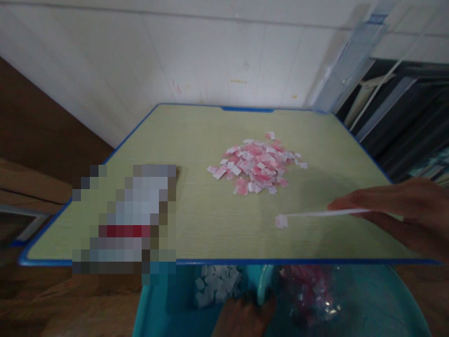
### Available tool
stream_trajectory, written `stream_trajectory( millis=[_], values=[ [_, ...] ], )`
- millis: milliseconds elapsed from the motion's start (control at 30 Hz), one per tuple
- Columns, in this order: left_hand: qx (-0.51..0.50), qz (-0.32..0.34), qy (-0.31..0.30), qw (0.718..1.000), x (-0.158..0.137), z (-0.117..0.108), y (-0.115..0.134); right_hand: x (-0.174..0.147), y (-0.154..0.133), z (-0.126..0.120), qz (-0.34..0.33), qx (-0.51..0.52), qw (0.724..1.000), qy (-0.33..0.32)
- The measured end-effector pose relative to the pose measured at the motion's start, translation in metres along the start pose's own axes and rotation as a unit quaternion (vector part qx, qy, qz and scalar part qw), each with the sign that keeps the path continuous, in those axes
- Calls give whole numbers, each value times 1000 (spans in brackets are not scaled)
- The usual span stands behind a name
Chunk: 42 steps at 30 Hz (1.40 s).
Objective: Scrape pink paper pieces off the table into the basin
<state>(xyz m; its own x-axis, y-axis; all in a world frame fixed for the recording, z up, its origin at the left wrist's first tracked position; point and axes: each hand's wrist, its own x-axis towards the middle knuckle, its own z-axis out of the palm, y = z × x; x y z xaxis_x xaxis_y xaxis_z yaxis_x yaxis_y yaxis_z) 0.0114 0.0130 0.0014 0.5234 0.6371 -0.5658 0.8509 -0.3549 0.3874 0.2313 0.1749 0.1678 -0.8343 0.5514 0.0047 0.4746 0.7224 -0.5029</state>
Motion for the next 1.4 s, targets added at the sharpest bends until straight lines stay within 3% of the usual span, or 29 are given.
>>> stream_trajectory(
  millis=[133, 267, 367, 567, 900, 1167, 1400],
  values=[
    [-17, 0, -4, 1000, 0, 0, 0, -5, 4, 0, -7, -93, 995, 47],
    [-14, 3, -1, 1000, 1, 3, -1, -11, 19, -8, 21, -109, 990, 87],
    [-4, 10, -2, 1000, 2, 4, -2, -8, 41, -15, 83, -53, 989, 106],
    [15, 9, 0, 1000, 2, 7, -2, 4, 78, -2, 173, 159, 971, 51],
    [-5, 9, 7, 1000, 1, 3, -2, 14, 66, 21, 188, 296, 936, 16],
    [-5, 2, -2, 1000, 0, 4, -1, 17, 57, 27, 153, 317, 936, 5],
    [-12, -4, -8, 1000, -1, 4, -1, 22, 49, 24, 151, 279, 947, 40]
  ],
)
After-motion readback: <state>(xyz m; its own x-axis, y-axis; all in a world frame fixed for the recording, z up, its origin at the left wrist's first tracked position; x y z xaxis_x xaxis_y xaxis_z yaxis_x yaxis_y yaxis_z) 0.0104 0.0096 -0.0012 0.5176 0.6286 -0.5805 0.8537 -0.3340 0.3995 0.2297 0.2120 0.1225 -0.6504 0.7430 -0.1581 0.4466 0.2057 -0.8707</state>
